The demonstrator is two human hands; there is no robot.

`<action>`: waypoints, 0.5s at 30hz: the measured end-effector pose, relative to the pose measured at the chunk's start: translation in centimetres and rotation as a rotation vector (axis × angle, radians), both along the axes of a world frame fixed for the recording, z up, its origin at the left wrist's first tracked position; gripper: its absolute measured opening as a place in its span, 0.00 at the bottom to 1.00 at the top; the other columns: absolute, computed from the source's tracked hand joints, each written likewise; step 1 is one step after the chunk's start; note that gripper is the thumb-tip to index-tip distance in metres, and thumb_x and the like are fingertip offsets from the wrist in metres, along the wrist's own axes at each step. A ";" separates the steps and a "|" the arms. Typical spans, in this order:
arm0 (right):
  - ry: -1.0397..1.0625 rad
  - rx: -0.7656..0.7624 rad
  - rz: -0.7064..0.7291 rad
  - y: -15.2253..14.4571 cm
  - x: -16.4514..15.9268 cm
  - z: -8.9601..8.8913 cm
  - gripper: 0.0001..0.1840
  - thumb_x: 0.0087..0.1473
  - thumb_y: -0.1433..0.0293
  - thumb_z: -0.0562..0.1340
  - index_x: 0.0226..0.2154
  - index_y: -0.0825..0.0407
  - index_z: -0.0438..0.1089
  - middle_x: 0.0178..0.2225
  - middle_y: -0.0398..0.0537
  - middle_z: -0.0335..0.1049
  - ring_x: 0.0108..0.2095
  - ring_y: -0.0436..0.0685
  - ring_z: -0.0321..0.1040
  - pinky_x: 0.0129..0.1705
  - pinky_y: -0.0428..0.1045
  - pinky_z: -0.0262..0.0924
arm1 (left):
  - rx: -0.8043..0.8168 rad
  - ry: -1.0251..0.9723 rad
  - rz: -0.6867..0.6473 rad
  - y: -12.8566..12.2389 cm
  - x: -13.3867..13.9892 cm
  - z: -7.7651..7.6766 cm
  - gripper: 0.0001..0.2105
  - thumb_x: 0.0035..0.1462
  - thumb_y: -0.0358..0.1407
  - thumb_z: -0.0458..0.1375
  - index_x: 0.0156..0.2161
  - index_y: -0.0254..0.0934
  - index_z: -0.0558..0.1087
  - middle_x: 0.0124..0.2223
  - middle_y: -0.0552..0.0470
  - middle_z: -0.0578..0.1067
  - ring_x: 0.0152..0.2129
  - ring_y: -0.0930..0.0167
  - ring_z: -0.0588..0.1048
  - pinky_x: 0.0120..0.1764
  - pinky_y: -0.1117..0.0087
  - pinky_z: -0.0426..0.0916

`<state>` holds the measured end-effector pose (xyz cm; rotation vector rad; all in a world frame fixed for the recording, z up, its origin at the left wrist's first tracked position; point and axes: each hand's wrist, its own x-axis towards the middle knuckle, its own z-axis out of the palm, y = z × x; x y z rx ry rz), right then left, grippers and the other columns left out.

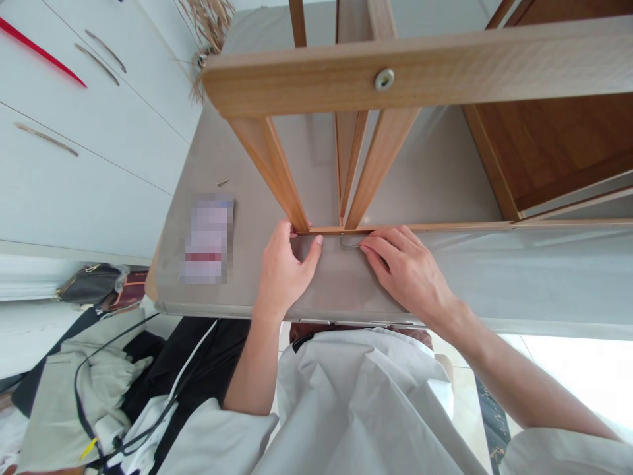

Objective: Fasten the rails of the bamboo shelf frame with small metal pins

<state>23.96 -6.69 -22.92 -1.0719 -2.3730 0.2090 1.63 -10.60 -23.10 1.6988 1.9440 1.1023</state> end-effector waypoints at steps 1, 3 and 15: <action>-0.006 0.005 0.013 0.1 0.1 0.1 0.10 0.66 0.77 0.58 0.42 0.50 0.74 0.40 0.51 0.77 0.42 0.58 0.69 0.44 0.53 0.68 | 0.000 -0.002 -0.001 0.0 0.0 0.0 0.13 0.63 0.38 0.62 0.50 0.42 0.69 0.53 0.48 0.79 0.49 0.64 0.78 0.56 0.57 0.73; -0.026 0.032 0.029 0.2 0.2 0.2 0.11 0.65 0.78 0.58 0.41 0.50 0.74 0.39 0.51 0.76 0.41 0.58 0.68 0.43 0.53 0.67 | -0.002 -0.004 -0.005 0.0 0.0 0.0 0.13 0.63 0.38 0.62 0.51 0.42 0.69 0.52 0.48 0.79 0.49 0.64 0.78 0.56 0.57 0.73; -0.063 0.148 0.074 0.2 -0.3 0.9 0.12 0.63 0.80 0.57 0.42 0.53 0.73 0.40 0.55 0.69 0.40 0.59 0.60 0.38 0.52 0.66 | -0.003 -0.009 -0.002 0.0 0.0 0.0 0.13 0.63 0.37 0.62 0.51 0.41 0.69 0.52 0.49 0.79 0.49 0.64 0.78 0.56 0.59 0.73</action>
